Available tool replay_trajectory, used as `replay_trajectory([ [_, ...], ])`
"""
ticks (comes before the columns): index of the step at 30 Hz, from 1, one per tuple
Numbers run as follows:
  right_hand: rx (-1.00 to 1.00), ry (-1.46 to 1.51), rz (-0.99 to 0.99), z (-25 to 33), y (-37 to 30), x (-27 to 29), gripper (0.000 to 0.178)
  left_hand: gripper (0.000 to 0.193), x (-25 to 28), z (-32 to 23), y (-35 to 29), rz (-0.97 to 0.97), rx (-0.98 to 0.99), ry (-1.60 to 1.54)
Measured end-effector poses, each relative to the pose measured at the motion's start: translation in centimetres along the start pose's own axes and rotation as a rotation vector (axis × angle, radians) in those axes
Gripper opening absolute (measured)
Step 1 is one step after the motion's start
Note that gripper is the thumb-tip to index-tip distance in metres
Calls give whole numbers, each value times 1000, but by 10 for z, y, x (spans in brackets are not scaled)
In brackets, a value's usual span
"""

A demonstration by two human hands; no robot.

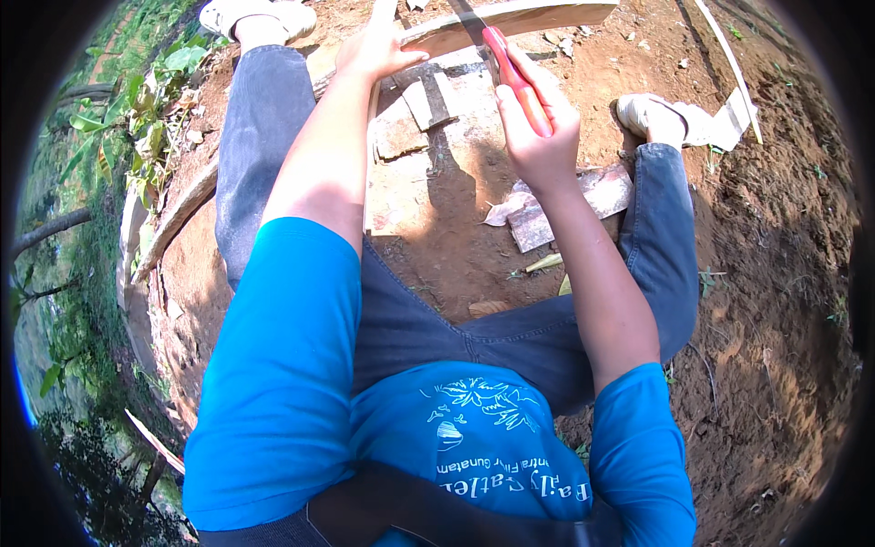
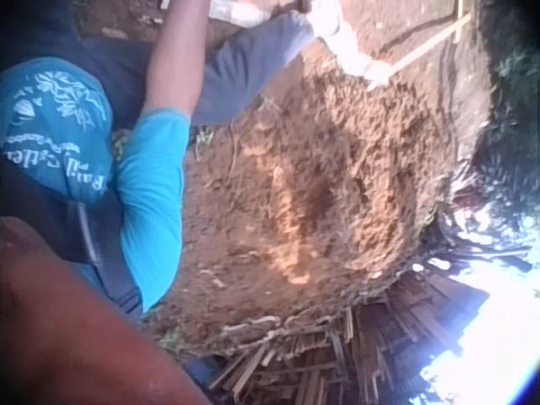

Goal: The person sits on the ground and uses a red-handled hand saw to cut a long piece of light-colored wood. They hold the wood steady with their left hand and saw with their right hand, making several cuts to separate pieces.

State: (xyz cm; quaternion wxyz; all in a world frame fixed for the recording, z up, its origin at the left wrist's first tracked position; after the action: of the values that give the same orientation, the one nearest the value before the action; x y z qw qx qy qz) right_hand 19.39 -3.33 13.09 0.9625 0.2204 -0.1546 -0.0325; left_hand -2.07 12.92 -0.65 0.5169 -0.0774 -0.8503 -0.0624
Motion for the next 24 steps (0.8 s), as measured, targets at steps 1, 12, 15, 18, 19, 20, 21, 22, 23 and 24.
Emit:
replay_trajectory([
  [1,-3,12,1,0,0,1,47,92,0,-1,1,1,-1,0],
  [12,-112,-88,58,14,-4,5,44,96,0,-8,5,18,-22,21],
  [15,-303,-195,118,29,-42,11,47,97,0,-5,4,26,-16,28],
  [18,-258,-190,73,68,-97,30,53,98,4,-5,2,22,-16,32],
  [19,-317,-229,94,83,-111,44,52,98,3,-5,2,22,-14,33],
  [20,-379,-268,113,98,-124,61,52,99,2,-5,1,25,-13,35],
  [21,-472,-215,94,118,-133,77,51,99,2,-5,1,24,-16,36],
  [22,-562,-158,73,133,-139,91,51,99,3,-6,1,22,-18,38],
  [23,-551,-133,34,139,-143,104,51,100,2,-8,-1,24,-20,40],
  [24,-549,-95,3,143,-145,112,51,100,2,-8,-1,25,-21,41],
])
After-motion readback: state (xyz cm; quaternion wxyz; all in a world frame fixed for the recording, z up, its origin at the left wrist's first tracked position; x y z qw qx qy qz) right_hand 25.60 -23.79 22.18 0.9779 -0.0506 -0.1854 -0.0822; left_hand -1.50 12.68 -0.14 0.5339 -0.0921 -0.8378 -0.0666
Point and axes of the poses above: each hand's wrist, its own y-axis towards the middle knuckle, its own x-axis out of the back of the hand, z = x × y, the point moved 4 cm from there along y, towards the middle knuckle, and after that the axes turned 1 degree about y, right-handed, at the moved point
